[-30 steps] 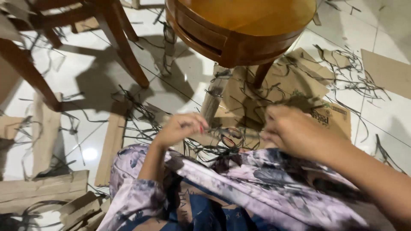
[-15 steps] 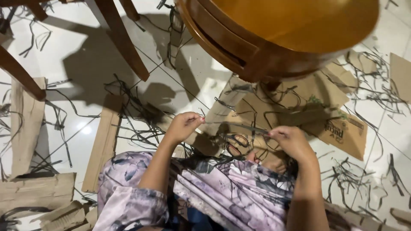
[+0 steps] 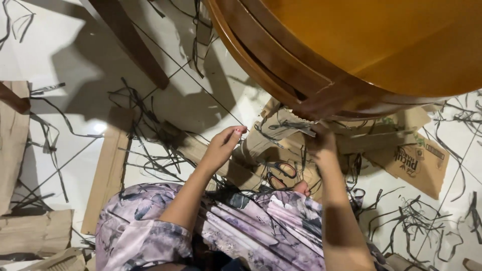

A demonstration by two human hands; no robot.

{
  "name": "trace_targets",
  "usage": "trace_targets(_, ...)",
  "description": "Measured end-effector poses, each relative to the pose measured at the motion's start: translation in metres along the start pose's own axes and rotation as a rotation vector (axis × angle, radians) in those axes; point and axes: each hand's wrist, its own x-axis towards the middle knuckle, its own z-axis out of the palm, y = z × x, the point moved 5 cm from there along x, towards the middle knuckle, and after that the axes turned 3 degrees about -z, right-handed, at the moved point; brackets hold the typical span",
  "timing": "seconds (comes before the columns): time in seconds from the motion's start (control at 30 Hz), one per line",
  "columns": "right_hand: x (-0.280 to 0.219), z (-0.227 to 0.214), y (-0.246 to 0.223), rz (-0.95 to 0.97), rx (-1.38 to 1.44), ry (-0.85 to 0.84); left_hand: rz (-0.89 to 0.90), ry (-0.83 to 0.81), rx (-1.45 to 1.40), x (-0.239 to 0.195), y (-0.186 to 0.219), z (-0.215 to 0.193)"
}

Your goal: Wrapping a wooden stool leg with cardboard and securing it with ties for protection.

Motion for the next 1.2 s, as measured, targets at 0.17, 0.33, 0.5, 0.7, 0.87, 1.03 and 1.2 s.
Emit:
trace_targets(0.17,0.006,0.048,-0.034,-0.083,0.036,-0.051,-0.044,-0.063,-0.29,0.008,-0.002,0.023)
trace_targets(0.33,-0.004,0.068,-0.057,-0.185,0.083,-0.069,-0.038,0.015,-0.489,0.005,-0.002,0.02)
trace_targets(0.5,-0.057,0.068,-0.04,-0.299,0.121,-0.115,-0.001,0.088,-0.435,0.016,-0.064,-0.003)
trace_targets(0.7,-0.104,0.035,-0.1,-0.46,0.073,-0.14,0.319,0.191,0.364,-0.025,-0.027,0.01)
trace_targets(0.87,-0.128,0.064,-0.071,-0.545,-0.03,-0.209,0.445,0.162,0.415,-0.034,0.008,0.03)
trace_targets(1.03,-0.138,0.041,-0.107,-0.68,0.05,-0.177,0.596,0.158,0.419,-0.024,-0.012,0.038)
trace_targets(1.2,-0.142,0.041,-0.112,-0.751,0.173,-0.1,0.78,0.054,0.512,-0.02,-0.015,0.047)
